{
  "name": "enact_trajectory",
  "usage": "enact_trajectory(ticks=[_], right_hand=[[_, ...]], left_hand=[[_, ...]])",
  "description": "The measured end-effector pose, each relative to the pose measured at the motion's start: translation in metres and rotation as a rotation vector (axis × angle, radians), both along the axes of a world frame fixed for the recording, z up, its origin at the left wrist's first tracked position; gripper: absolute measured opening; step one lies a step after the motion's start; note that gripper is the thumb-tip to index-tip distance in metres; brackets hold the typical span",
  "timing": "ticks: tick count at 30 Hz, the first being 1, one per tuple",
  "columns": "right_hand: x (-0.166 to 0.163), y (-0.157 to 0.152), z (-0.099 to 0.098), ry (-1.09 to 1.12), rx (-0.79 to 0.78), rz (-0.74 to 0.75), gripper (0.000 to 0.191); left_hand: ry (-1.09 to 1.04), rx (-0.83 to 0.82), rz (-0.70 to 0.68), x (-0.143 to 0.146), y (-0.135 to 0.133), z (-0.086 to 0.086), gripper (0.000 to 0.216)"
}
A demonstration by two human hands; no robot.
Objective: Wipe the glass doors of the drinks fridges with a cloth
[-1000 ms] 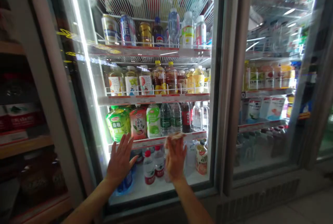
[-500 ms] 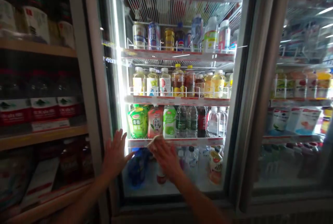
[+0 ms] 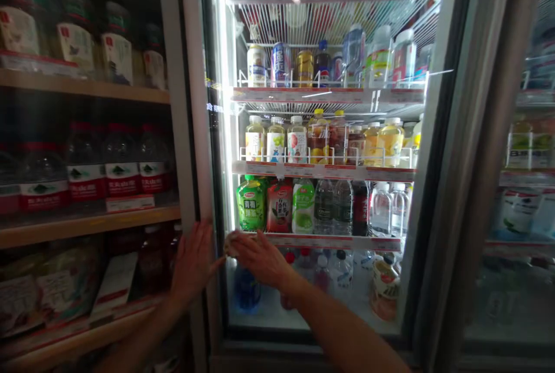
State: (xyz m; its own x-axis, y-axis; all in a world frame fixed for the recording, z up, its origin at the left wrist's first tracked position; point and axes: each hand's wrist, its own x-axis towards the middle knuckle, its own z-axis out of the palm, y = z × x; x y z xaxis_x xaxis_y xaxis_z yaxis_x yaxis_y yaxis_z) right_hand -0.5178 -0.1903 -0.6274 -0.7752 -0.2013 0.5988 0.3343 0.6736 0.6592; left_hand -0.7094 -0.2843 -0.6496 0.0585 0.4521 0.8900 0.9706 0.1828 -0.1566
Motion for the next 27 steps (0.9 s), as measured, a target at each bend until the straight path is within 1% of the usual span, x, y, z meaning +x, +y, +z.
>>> enact_trajectory(ticks=[4, 5, 6, 7, 10, 11, 12, 13, 14, 16, 17, 18, 19, 20, 21, 24, 25, 26, 27], right_hand=[[-0.041, 0.002, 0.058, 0.318, -0.124, -0.073, 0.055], [-0.048, 0.002, 0.066, 0.365, -0.144, -0.079, 0.055], [-0.053, 0.001, 0.067, 0.370, -0.141, -0.071, 0.053], [-0.055, 0.000, 0.062, 0.335, -0.114, -0.048, 0.051], [-0.048, -0.006, 0.028, 0.074, 0.024, 0.041, 0.044], [-0.042, -0.006, 0.022, -0.008, 0.061, 0.063, 0.043], [-0.035, -0.005, 0.023, -0.054, 0.083, 0.068, 0.044], [-0.029, -0.002, 0.031, -0.053, 0.087, 0.058, 0.047], [-0.022, 0.002, 0.046, -0.006, 0.072, 0.030, 0.052], [-0.011, 0.011, 0.086, 0.194, 0.008, -0.058, 0.060], [-0.006, 0.015, 0.106, 0.307, -0.029, -0.104, 0.061], [-0.001, 0.019, 0.121, 0.401, -0.056, -0.137, 0.060], [0.005, 0.020, 0.129, 0.463, -0.073, -0.160, 0.058], [0.011, 0.021, 0.129, 0.480, -0.072, -0.167, 0.058], [0.018, 0.021, 0.124, 0.440, -0.054, -0.158, 0.058], [0.045, 0.023, 0.099, 0.195, 0.044, -0.102, 0.059], [0.057, 0.026, 0.097, 0.177, 0.062, -0.106, 0.058], [0.068, 0.031, 0.100, 0.227, 0.065, -0.130, 0.056], [0.079, 0.037, 0.109, 0.340, 0.056, -0.168, 0.055]], left_hand=[[0.056, 0.056, 0.047, -0.016, -0.011, 0.007, 0.072], [0.065, 0.067, 0.057, -0.018, -0.013, 0.010, 0.072], [0.070, 0.071, 0.064, -0.021, -0.014, 0.013, 0.073], [0.069, 0.070, 0.069, -0.023, -0.016, 0.015, 0.073], [0.065, 0.064, 0.065, -0.026, -0.017, 0.019, 0.074], [0.070, 0.068, 0.056, -0.027, -0.017, 0.022, 0.074], [0.078, 0.073, 0.046, -0.027, -0.016, 0.025, 0.073], [0.085, 0.079, 0.036, -0.026, -0.015, 0.030, 0.073], [0.089, 0.082, 0.026, -0.025, -0.013, 0.037, 0.073], [0.081, 0.083, 0.006, -0.020, -0.008, 0.053, 0.075], [0.077, 0.084, -0.009, -0.017, -0.005, 0.062, 0.076], [0.074, 0.087, -0.028, -0.012, -0.002, 0.070, 0.078], [0.075, 0.093, -0.047, -0.008, 0.002, 0.078, 0.079], [0.077, 0.098, -0.064, -0.003, 0.006, 0.085, 0.080], [0.081, 0.102, -0.080, 0.003, 0.011, 0.090, 0.081], [0.098, 0.108, -0.123, 0.018, 0.024, 0.102, 0.083], [0.106, 0.108, -0.138, 0.023, 0.028, 0.106, 0.083], [0.112, 0.108, -0.151, 0.028, 0.033, 0.111, 0.083], [0.112, 0.110, -0.161, 0.033, 0.037, 0.116, 0.083]])
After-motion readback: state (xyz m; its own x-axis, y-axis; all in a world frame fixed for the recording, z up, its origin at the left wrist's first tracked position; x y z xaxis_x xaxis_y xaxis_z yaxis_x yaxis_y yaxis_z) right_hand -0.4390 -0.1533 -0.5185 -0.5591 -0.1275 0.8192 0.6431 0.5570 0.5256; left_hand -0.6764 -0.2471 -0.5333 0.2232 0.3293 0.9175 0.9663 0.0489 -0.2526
